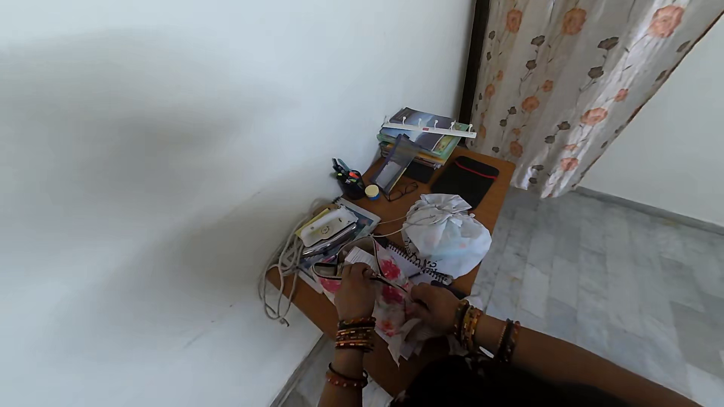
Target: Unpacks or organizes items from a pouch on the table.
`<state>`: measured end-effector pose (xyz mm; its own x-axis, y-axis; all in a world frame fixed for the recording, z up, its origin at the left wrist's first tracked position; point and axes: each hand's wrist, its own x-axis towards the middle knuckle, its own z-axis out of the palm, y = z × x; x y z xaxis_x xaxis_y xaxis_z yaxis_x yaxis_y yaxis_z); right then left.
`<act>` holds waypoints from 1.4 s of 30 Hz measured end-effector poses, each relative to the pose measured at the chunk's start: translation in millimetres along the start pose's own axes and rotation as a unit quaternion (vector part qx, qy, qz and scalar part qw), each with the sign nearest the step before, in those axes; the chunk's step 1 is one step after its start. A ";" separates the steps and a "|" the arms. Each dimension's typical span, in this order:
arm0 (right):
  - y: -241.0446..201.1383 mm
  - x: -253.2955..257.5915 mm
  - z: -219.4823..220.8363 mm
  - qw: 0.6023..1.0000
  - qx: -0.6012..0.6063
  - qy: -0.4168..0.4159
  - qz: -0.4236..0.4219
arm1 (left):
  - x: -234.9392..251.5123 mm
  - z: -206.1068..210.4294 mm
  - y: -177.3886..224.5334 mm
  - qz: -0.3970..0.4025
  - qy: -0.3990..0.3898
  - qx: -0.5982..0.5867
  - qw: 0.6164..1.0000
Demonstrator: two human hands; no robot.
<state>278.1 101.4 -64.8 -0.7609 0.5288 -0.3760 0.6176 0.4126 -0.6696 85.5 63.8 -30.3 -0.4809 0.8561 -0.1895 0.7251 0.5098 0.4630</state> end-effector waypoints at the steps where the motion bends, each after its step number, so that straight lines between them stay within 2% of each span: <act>1: -0.3 -0.4 0.4 1.000 -0.001 0.000 0.002 | 1.6 -1.3 -1.4 -0.004 0.000 -0.003 1.000; 18: -6.9 -3.6 4.7 1.000 -0.010 0.009 -0.005 | 13.4 -12.3 -14.4 -0.016 0.032 -0.001 0.999; 30: -23.4 12.0 6.4 0.999 0.016 0.024 -0.036 | 29.3 -23.4 -31.2 0.008 0.101 -0.020 0.995; 42: -16.8 23.7 7.5 0.999 0.028 0.013 -0.019 | 43.5 -34.1 -28.9 -0.044 0.028 -0.017 0.999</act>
<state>248.3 101.5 -67.3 -0.7781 0.5322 -0.3335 0.5753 0.3910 -0.7184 26.8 83.4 -22.4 -0.5686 0.8020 -0.1830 0.6625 0.5783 0.4761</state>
